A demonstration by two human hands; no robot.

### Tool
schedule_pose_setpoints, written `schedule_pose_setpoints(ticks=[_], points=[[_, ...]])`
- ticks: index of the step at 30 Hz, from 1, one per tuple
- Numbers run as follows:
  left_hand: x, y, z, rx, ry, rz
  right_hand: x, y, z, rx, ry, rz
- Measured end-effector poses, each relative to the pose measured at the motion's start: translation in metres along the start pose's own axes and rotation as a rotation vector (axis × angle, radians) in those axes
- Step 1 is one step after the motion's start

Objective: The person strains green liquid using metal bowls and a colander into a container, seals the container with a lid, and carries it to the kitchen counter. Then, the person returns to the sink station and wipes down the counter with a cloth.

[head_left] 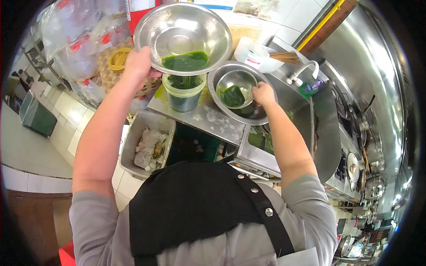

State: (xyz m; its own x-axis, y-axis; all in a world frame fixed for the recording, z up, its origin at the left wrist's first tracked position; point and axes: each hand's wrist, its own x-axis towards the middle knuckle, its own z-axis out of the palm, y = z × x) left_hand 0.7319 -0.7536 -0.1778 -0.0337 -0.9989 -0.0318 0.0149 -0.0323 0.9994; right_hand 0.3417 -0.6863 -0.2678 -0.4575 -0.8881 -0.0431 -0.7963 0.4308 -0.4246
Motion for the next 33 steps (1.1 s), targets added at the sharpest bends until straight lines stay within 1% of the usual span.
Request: schedule_pose_setpoints(ticks=[3, 4, 7, 9, 11, 13, 15, 21, 25, 29, 32, 33], points=[[0.003, -0.004, 0.0, -0.022, -0.027, 0.036, 0.005, 0.011, 0.012, 0.608, -0.239, 0.257], [-0.002, 0.0, 0.002, -0.048, -0.025, 0.045, 0.002, 0.011, 0.007, 0.662, -0.283, 0.282], [-0.003, 0.002, 0.0, -0.053, -0.041, 0.012, 0.001, 0.01, -0.01, 0.759, -0.31, 0.255], [-0.004, 0.003, -0.001, -0.046, -0.033, 0.006, -0.001, 0.004, -0.033, 0.786, -0.257, 0.226], [-0.001, 0.001, 0.0, -0.063, -0.03, 0.002, 0.007, 0.001, -0.056, 0.746, -0.231, 0.186], [-0.003, 0.003, -0.001, -0.041, -0.043, 0.015, -0.006, -0.021, -0.089, 0.709, -0.168, 0.129], [-0.007, 0.007, 0.0, -0.033, -0.045, 0.018, 0.004, -0.024, -0.113, 0.67, -0.145, 0.08], [-0.002, 0.009, -0.004, -0.066, -0.069, -0.036, 0.002, -0.069, -0.171, 0.558, -0.097, -0.054], [-0.004, 0.014, -0.005, -0.072, -0.049, -0.008, 0.013, -0.077, -0.177, 0.502, -0.148, -0.032], [-0.001, 0.013, -0.007, -0.09, -0.005, -0.02, 0.027, -0.065, -0.166, 0.586, -0.187, 0.035], [-0.001, 0.014, -0.012, -0.08, -0.059, -0.05, 0.036, -0.052, -0.163, 0.625, -0.184, 0.081], [-0.002, 0.013, -0.012, -0.082, -0.038, -0.043, 0.033, -0.054, -0.165, 0.613, -0.168, 0.081]])
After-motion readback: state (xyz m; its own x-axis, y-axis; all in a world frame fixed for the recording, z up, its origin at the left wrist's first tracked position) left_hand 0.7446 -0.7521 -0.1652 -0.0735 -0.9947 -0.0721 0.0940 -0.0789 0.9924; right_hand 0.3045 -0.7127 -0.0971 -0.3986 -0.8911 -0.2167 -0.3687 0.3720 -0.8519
